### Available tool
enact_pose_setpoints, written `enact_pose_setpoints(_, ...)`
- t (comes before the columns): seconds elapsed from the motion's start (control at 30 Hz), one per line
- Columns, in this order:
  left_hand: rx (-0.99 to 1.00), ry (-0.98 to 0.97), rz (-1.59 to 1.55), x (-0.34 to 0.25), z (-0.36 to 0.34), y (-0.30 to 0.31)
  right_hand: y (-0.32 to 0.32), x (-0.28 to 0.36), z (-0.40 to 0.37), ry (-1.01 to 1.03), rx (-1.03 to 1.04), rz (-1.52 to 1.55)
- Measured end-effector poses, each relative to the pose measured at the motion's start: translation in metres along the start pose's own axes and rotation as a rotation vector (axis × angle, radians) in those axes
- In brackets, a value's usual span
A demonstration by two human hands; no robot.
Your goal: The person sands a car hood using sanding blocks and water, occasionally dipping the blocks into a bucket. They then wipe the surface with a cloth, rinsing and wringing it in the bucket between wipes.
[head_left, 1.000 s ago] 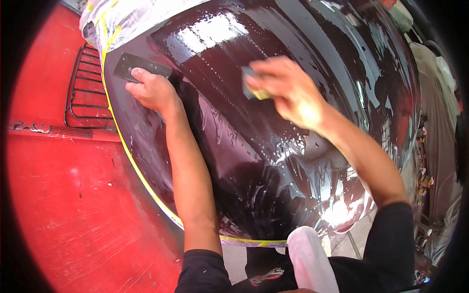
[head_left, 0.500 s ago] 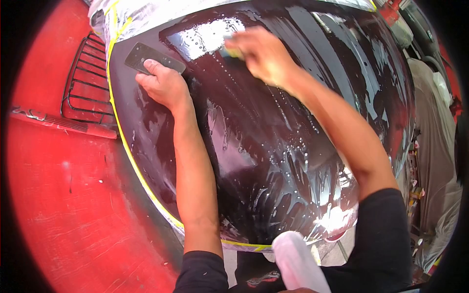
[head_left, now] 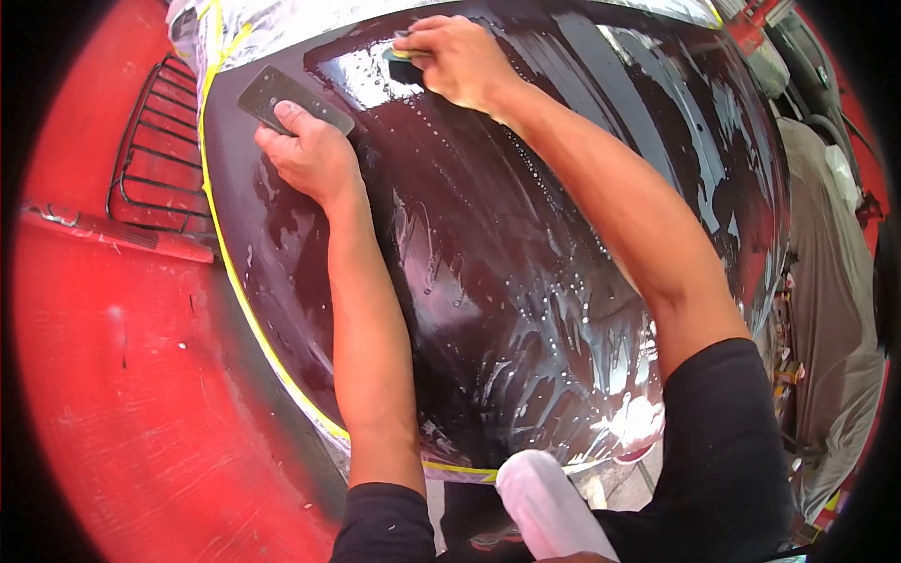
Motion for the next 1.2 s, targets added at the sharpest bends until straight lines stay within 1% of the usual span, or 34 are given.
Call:
enact_pose_setpoints(0.03, -0.009, -0.001, 0.006, 0.002, 0.0, 0.002, -0.006, 0.0, 0.001, -0.001, 0.026, -0.041)
enact_pose_setpoints(0.07, -0.017, 0.004, -0.01, 0.003, 0.001, 0.003, -0.005, -0.001, -0.02, -0.041, 0.174, 0.028)
enact_pose_setpoints(0.1, -0.019, 0.011, -0.036, 0.003, 0.001, 0.0, 0.024, 0.022, -0.041, -0.079, 0.319, 0.087)
enact_pose_setpoints(0.17, -0.011, 0.044, -0.033, 0.006, 0.003, -0.001, 0.095, 0.067, -0.097, -0.058, 0.137, 0.232)
enact_pose_setpoints(0.2, -0.013, 0.068, -0.022, 0.009, 0.004, -0.001, 0.112, 0.071, -0.122, -0.114, 0.181, 0.239)
enact_pose_setpoints(0.23, -0.017, 0.072, -0.017, 0.009, 0.005, 0.001, 0.117, 0.076, -0.129, -0.169, 0.223, 0.256)
enact_pose_setpoints(0.27, -0.023, 0.063, -0.028, 0.005, 0.005, 0.0, 0.109, 0.075, -0.126, -0.062, 0.301, 0.2)
enact_pose_setpoints(0.3, -0.022, 0.055, -0.034, 0.003, 0.002, 0.001, 0.091, 0.07, -0.109, -0.014, 0.287, 0.219)
enact_pose_setpoints(0.33, -0.022, 0.063, -0.055, 0.003, 0.002, 0.002, 0.066, 0.059, -0.084, 0.059, 0.143, 0.376)
enact_pose_setpoints(0.37, -0.035, 0.062, -0.045, 0.005, 0.003, 0.003, 0.031, 0.054, -0.05, 0.04, 0.261, 0.263)
enact_pose_setpoints(0.4, -0.042, 0.051, -0.047, 0.006, 0.004, 0.003, -0.007, 0.038, -0.03, 0.034, 0.253, 0.204)
enact_pose_setpoints(0.43, -0.045, 0.043, -0.05, 0.006, 0.005, 0.003, -0.024, 0.032, -0.017, 0.027, 0.084, 0.192)
enact_pose_setpoints(0.5, -0.026, 0.081, -0.071, 0.012, 0.007, 0.005, -0.024, 0.035, -0.027, -0.089, 0.311, 0.142)
enact_pose_setpoints(0.57, -0.042, 0.139, -0.142, 0.015, 0.013, 0.002, 0.054, 0.075, -0.077, -0.017, 0.154, 0.236)
enact_pose_setpoints(0.6, -0.04, 0.146, -0.142, 0.014, 0.013, 0.002, 0.086, 0.088, -0.109, -0.063, 0.243, 0.233)
enact_pose_setpoints(0.63, -0.048, 0.116, -0.128, 0.01, 0.011, 0.003, 0.102, 0.094, -0.13, -0.113, 0.332, 0.231)
enact_pose_setpoints(0.67, -0.059, 0.087, -0.11, 0.008, 0.01, 0.006, 0.098, 0.095, -0.128, -0.115, 0.341, 0.233)
enact_pose_setpoints(0.73, -0.047, 0.082, -0.117, 0.009, 0.012, 0.002, 0.082, 0.09, -0.116, -0.045, 0.355, 0.272)
enact_pose_setpoints(0.77, -0.033, 0.079, -0.121, 0.009, 0.009, 0.001, 0.058, 0.078, -0.093, 0.003, 0.227, 0.362)
enact_pose_setpoints(0.8, -0.028, 0.09, -0.083, 0.004, 0.009, 0.005, 0.022, 0.065, -0.069, 0.091, 0.187, 0.272)
enact_pose_setpoints(0.83, -0.03, 0.088, -0.075, 0.006, 0.007, 0.007, -0.024, 0.05, -0.037, -0.05, 0.467, 0.19)
enact_pose_setpoints(0.87, -0.04, 0.069, -0.075, 0.007, 0.01, 0.006, -0.036, 0.043, -0.018, -0.026, 0.29, 0.136)
enact_pose_setpoints(0.9, -0.043, 0.055, -0.074, 0.008, 0.012, 0.003, -0.03, 0.042, -0.02, 0.003, 0.036, 0.246)
enact_pose_setpoints(0.93, -0.067, 0.034, -0.08, 0.007, 0.012, 0.005, -0.022, 0.044, -0.035, -0.021, 0.181, 0.228)
enact_pose_setpoints(0.97, -0.049, 0.052, -0.083, 0.009, 0.009, 0.002, -0.002, 0.047, -0.056, -0.04, 0.322, 0.204)
enact_pose_setpoints(1.0, -0.034, 0.055, -0.104, 0.007, 0.008, 0.0, 0.057, 0.069, -0.082, -0.014, 0.241, 0.111)
enact_pose_setpoints(1.03, -0.02, 0.062, -0.12, 0.007, 0.008, 0.001, 0.099, 0.077, -0.113, -0.03, 0.269, 0.2)
enact_pose_setpoints(1.07, -0.023, 0.084, -0.125, 0.007, 0.008, 0.0, 0.138, 0.09, -0.136, -0.147, 0.348, 0.176)
enact_pose_setpoints(1.1, 0.001, 0.074, -0.104, 0.005, 0.006, -0.001, 0.167, 0.099, -0.16, -0.223, 0.396, 0.131)
enact_pose_setpoints(1.13, 0.026, 0.061, -0.082, 0.004, 0.003, -0.001, 0.182, 0.1, -0.175, -0.251, 0.377, 0.127)
enact_pose_setpoints(1.17, 0.021, 0.066, -0.092, 0.004, 0.003, -0.004, 0.174, 0.1, -0.164, -0.173, 0.396, 0.095)
enact_pose_setpoints(1.2, 0.02, 0.013, -0.082, 0.001, 0.0, -0.003, 0.158, 0.088, -0.145, -0.147, 0.338, 0.108)
Point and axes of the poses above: each hand's wrist, its own z-axis towards the middle knuckle, its own y-axis out of the back of the hand, x = y × z, the point moved 8 cm from there along z, towards the middle knuckle, and after that the axes turned 15 degrees about -x, right-handed, at the moved point
